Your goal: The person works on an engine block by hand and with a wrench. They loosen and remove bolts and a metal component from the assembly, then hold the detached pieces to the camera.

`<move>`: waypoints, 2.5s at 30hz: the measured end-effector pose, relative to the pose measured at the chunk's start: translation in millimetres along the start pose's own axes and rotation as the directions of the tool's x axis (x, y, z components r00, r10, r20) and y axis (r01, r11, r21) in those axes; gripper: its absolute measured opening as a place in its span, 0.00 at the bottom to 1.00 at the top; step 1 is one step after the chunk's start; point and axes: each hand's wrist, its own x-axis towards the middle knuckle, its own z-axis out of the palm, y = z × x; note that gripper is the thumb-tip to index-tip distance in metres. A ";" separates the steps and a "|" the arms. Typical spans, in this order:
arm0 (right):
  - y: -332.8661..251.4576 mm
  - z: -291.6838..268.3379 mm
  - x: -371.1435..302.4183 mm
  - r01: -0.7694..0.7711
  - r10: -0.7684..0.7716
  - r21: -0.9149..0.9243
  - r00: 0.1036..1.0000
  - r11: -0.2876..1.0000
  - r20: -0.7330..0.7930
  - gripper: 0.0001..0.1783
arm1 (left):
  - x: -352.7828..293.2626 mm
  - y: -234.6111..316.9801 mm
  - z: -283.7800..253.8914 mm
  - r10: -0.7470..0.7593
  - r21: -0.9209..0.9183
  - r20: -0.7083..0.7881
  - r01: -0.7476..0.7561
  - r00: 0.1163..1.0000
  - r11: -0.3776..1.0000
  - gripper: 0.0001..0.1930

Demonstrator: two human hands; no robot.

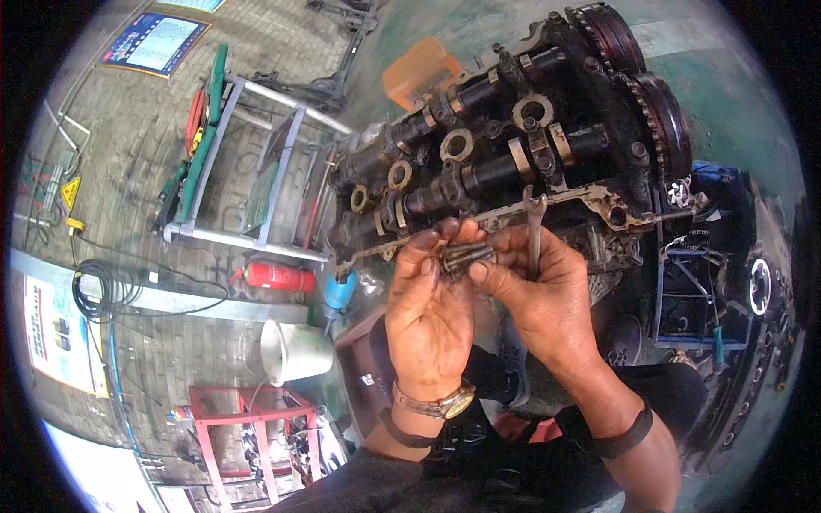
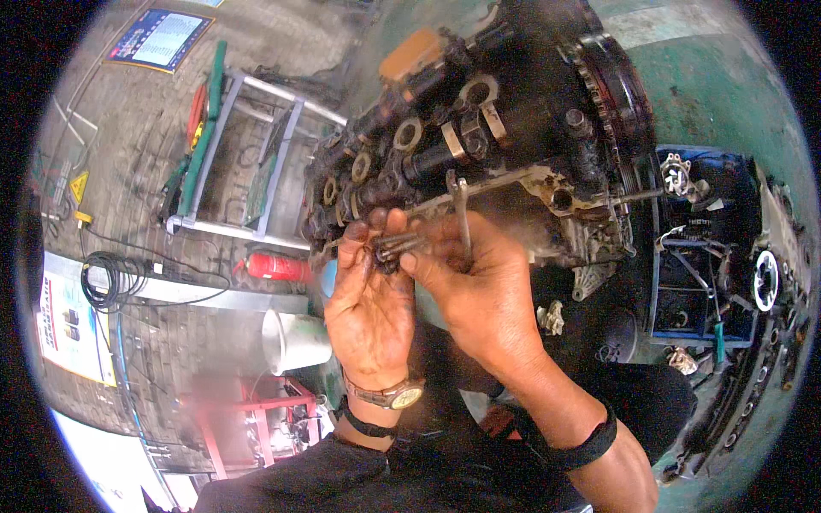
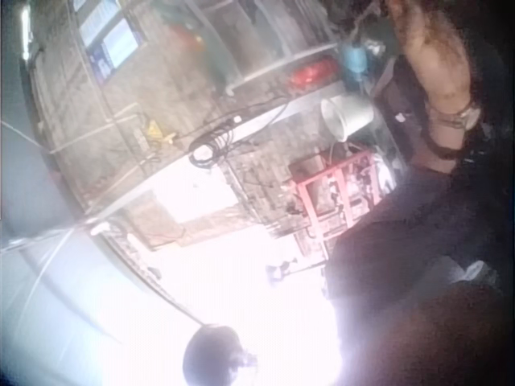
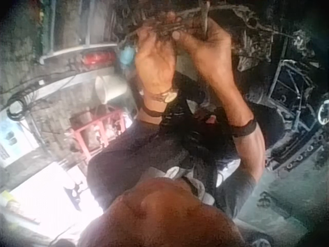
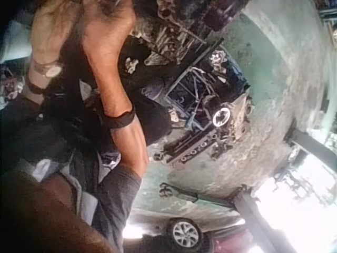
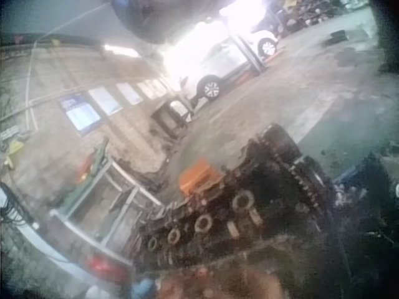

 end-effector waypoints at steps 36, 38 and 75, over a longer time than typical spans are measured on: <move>-2.4 -0.5 -0.1 0.042 -0.042 -0.040 0.999 0.998 -0.005 0.07 | 2.1 1.5 -7.9 -0.040 -0.068 -0.001 0.040 0.999 0.997 0.11; -2.4 -0.5 0.2 0.022 -0.022 -0.047 1.000 0.999 -0.008 0.07 | 2.2 1.9 -8.0 -0.040 -0.064 0.008 0.040 0.999 0.997 0.11; 5.4 -1.4 -0.7 0.085 -0.089 -0.146 0.996 0.986 -0.022 0.07 | 0.0 -2.3 2.7 -0.012 0.210 -0.132 0.039 0.991 0.977 0.11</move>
